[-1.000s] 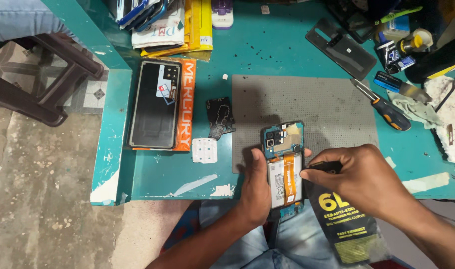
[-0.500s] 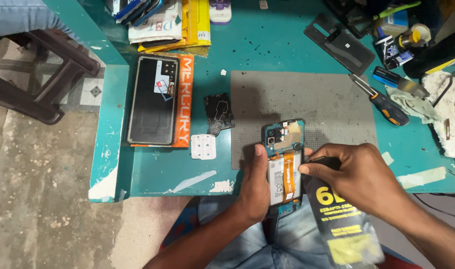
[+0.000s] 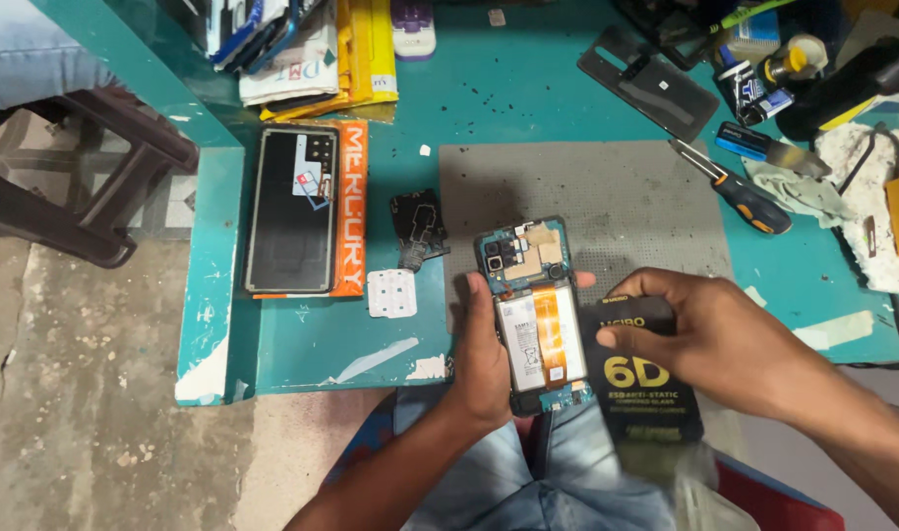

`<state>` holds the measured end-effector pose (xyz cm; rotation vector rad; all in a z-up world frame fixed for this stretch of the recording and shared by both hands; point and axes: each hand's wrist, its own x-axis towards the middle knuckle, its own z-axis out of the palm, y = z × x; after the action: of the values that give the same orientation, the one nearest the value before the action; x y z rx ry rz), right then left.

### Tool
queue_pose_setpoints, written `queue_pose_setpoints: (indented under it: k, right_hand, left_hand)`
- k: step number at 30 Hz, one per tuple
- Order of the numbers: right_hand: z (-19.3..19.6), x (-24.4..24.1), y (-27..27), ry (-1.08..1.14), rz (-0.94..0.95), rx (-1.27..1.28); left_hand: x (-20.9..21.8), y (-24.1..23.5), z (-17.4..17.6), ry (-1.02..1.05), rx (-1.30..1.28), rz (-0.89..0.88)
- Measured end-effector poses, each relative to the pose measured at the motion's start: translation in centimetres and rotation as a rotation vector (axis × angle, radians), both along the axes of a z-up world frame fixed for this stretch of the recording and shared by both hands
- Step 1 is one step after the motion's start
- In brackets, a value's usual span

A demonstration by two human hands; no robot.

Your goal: The person disassembles a mobile phone, removes the battery, and uses tweezers to lift and remove the motherboard from the phone chassis. The person handles the phone, battery, and motherboard throughout the process.

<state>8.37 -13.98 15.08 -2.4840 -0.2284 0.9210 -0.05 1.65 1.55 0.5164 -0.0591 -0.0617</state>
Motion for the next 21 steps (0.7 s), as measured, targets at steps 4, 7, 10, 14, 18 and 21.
queue_pose_setpoints:
  k: [4, 7, 10, 14, 18, 21]
  right_hand:
    - [-1.2, 0.1, -0.2, 0.036, -0.205, 0.095]
    - [-1.6, -0.1, -0.4, -0.055, -0.188, 0.077]
    - [-1.4, 0.0, -0.6, -0.133, -0.035, 0.059]
    - [-1.0, 0.5, -0.4, -0.178, 0.066, 0.100]
    - [-1.3, 0.8, 0.1, -0.066, -0.025, 0.034]
    - [-1.9, 1.2, -0.2, -0.019, -0.051, 0.127]
  left_hand:
    - [-0.1, -0.3, 0.1, -0.036, 0.059, 0.040]
    - [0.0, -0.4, 0.3, -0.029, 0.040, 0.019]
    - [-0.4, -0.2, 0.6, -0.066, 0.209, 0.047]
    - [-0.2, 0.0, 0.8, -0.044, 0.179, 0.032]
    - [0.1, -0.1, 0.4, 0.003, 0.112, 0.034]
    - [0.1, -0.1, 0.0, 0.006, 0.072, 0.029]
